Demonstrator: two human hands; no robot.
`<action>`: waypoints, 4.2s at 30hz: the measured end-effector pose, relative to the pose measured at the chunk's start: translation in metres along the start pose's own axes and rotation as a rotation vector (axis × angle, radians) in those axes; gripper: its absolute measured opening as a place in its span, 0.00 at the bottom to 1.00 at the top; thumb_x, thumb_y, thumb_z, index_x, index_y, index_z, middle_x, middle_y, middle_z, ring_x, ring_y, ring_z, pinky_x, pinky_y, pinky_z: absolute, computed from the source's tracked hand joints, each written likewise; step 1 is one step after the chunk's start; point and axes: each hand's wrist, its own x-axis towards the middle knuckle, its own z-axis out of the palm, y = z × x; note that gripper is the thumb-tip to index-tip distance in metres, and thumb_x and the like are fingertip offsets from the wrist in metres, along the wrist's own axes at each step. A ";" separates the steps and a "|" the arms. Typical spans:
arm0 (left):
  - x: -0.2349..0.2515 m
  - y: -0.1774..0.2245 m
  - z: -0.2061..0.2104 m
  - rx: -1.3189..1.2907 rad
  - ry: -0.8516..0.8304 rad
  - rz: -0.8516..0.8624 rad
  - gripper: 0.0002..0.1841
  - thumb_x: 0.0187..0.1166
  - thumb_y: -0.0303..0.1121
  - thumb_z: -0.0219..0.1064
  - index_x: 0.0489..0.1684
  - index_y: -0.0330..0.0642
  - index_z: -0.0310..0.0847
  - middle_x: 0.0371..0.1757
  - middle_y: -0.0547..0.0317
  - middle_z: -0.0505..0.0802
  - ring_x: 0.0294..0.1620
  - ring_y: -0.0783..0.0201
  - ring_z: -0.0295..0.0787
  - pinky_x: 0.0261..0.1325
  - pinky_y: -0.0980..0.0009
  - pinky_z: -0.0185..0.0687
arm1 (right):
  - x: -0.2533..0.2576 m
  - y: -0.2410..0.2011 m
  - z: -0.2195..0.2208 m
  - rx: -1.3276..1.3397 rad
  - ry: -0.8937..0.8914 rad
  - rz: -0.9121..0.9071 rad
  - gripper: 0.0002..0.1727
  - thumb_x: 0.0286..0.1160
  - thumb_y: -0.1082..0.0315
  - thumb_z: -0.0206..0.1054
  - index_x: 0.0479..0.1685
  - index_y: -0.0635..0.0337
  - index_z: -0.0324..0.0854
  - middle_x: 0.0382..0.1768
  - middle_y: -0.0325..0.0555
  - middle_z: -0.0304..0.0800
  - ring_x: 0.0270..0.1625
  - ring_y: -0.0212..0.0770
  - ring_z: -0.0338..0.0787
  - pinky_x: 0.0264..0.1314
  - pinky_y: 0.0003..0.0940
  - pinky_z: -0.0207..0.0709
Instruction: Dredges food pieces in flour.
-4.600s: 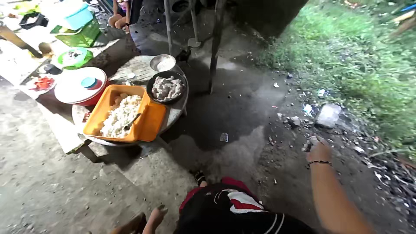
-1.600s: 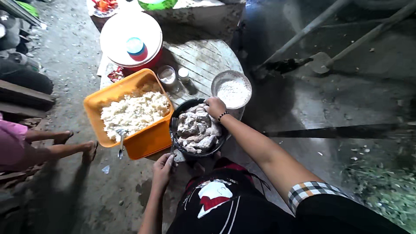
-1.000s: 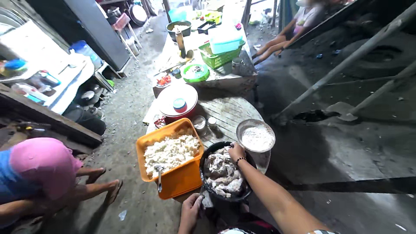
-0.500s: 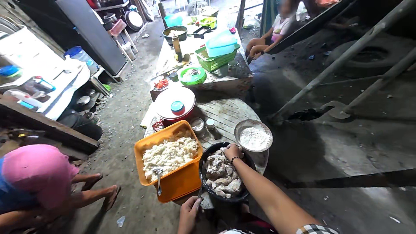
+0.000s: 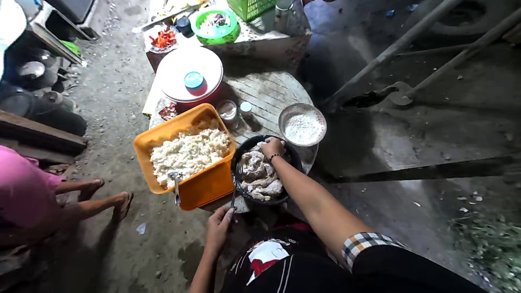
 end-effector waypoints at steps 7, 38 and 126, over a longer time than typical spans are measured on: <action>0.002 0.001 -0.003 -0.011 -0.006 -0.001 0.13 0.89 0.31 0.58 0.53 0.34 0.88 0.26 0.57 0.92 0.20 0.67 0.86 0.24 0.73 0.83 | -0.005 -0.006 -0.002 -0.160 0.003 -0.063 0.22 0.63 0.64 0.77 0.61 0.50 0.89 0.61 0.56 0.92 0.72 0.62 0.84 0.68 0.66 0.78; 0.016 0.006 -0.005 0.050 -0.101 0.078 0.12 0.87 0.31 0.60 0.52 0.33 0.88 0.26 0.57 0.92 0.20 0.67 0.86 0.27 0.68 0.86 | -0.033 0.048 -0.034 -0.255 -0.055 -0.169 0.23 0.69 0.58 0.75 0.61 0.60 0.90 0.71 0.65 0.81 0.76 0.62 0.81 0.77 0.63 0.75; 0.039 0.051 0.167 -0.141 0.389 -0.120 0.11 0.88 0.25 0.58 0.53 0.29 0.86 0.28 0.56 0.94 0.19 0.70 0.87 0.21 0.76 0.84 | 0.169 0.103 -0.167 -0.416 -0.173 -0.419 0.27 0.69 0.71 0.73 0.73 0.57 0.82 0.70 0.63 0.84 0.62 0.69 0.90 0.61 0.72 0.81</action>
